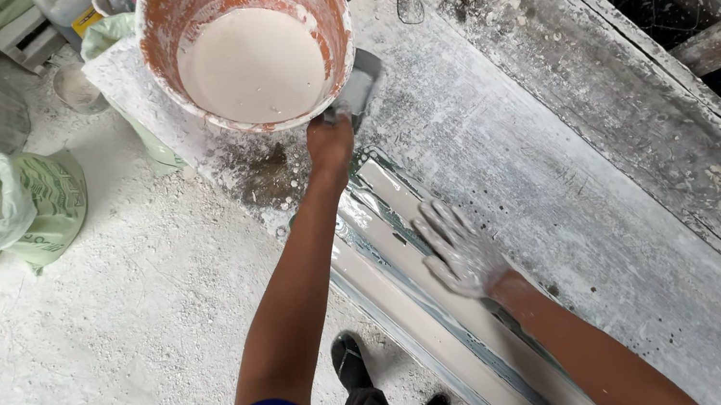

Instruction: The person mixes a white plaster-like substance in a bucket, then uses a trowel to apply it onto a green corrugated metal sheet. They repeatedly scoop the mixture and spread it along the ridges of the sheet, smoothing it with their hand.

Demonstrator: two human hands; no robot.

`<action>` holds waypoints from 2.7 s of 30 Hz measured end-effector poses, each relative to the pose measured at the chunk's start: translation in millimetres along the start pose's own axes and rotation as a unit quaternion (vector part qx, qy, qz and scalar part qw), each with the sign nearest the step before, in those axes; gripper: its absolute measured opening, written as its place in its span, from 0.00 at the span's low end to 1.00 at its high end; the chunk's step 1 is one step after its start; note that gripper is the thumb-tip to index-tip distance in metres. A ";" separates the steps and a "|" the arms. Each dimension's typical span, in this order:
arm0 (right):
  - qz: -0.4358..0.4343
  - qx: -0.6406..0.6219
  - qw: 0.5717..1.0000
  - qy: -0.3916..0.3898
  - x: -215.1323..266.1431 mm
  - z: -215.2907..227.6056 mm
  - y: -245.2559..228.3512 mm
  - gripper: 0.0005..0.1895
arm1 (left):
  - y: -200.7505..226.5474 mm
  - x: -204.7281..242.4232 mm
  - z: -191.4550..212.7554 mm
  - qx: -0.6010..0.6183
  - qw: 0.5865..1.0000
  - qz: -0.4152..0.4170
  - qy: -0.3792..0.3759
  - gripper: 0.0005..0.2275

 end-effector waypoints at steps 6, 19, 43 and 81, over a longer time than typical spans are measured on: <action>0.071 -0.006 0.996 0.052 -66.4 24.9 -0.6 0.34 | 13.9 73.7 47.2 -0.204 0.975 -0.061 0.061 0.28; 0.104 -0.043 0.990 0.082 -109.4 24.1 9.1 0.39 | -49.1 270.0 159.8 -0.178 0.970 0.005 0.165 0.23; 0.105 0.025 0.994 0.032 135.9 -8.0 -20.4 0.38 | -57.9 399.9 34.8 -0.262 0.961 -0.050 0.073 0.25; 0.074 0.039 0.996 -0.022 1171.7 -147.2 -146.1 0.39 | -448.2 1252.7 -318.6 -0.314 0.933 -0.169 0.058 0.29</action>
Point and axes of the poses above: each hand's wrist, its own x-axis away from the middle knuckle, its own z-axis out of the back of the hand, y = z × x, the point moved 6 cm from there along -x, towards the middle knuckle, and after that the axes turned 14 degrees about z, right-handed, at the moved point
